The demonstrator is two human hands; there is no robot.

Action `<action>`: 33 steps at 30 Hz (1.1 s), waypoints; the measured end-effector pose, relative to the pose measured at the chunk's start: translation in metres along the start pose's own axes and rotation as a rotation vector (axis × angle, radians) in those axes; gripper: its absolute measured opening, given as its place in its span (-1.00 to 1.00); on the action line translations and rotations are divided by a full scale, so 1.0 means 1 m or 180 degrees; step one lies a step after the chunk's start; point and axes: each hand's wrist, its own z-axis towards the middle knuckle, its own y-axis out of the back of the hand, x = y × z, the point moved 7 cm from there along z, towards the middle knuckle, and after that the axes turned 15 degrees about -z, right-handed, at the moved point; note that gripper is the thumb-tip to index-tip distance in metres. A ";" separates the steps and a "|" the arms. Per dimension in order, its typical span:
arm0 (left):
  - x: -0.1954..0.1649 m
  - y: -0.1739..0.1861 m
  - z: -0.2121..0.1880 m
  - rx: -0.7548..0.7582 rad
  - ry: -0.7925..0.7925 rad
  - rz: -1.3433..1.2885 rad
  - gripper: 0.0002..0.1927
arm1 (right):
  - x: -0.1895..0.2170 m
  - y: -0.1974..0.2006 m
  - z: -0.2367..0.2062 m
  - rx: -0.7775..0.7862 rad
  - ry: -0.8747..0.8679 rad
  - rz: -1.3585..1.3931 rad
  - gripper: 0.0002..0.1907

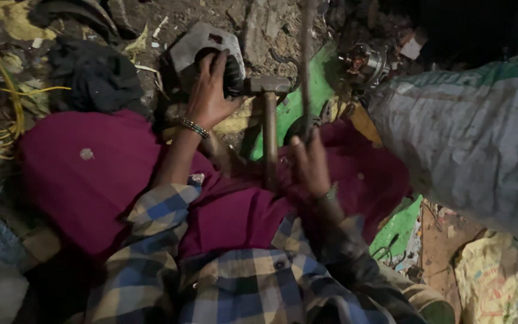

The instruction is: The person sits on the floor and repeatedly strikes a small metal component with a hammer while holding it in place with pliers. The person adjusts the component's position several times and continues hammering to shape or separate parts.

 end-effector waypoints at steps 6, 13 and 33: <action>-0.011 0.005 0.002 -0.0422 -0.0391 0.0157 0.04 | 0.059 -0.030 -0.030 0.0058 0.0284 -0.0201 -0.73; 0.001 0.010 0.001 0.0108 0.0674 0.0343 0.09 | 0.072 -0.031 -0.038 -0.0046 0.0280 -0.0709 -0.70; -0.015 0.001 0.001 -0.0418 -0.0082 0.0725 -0.11 | 0.049 -0.052 -0.026 0.0100 -0.0290 -0.1700 -0.63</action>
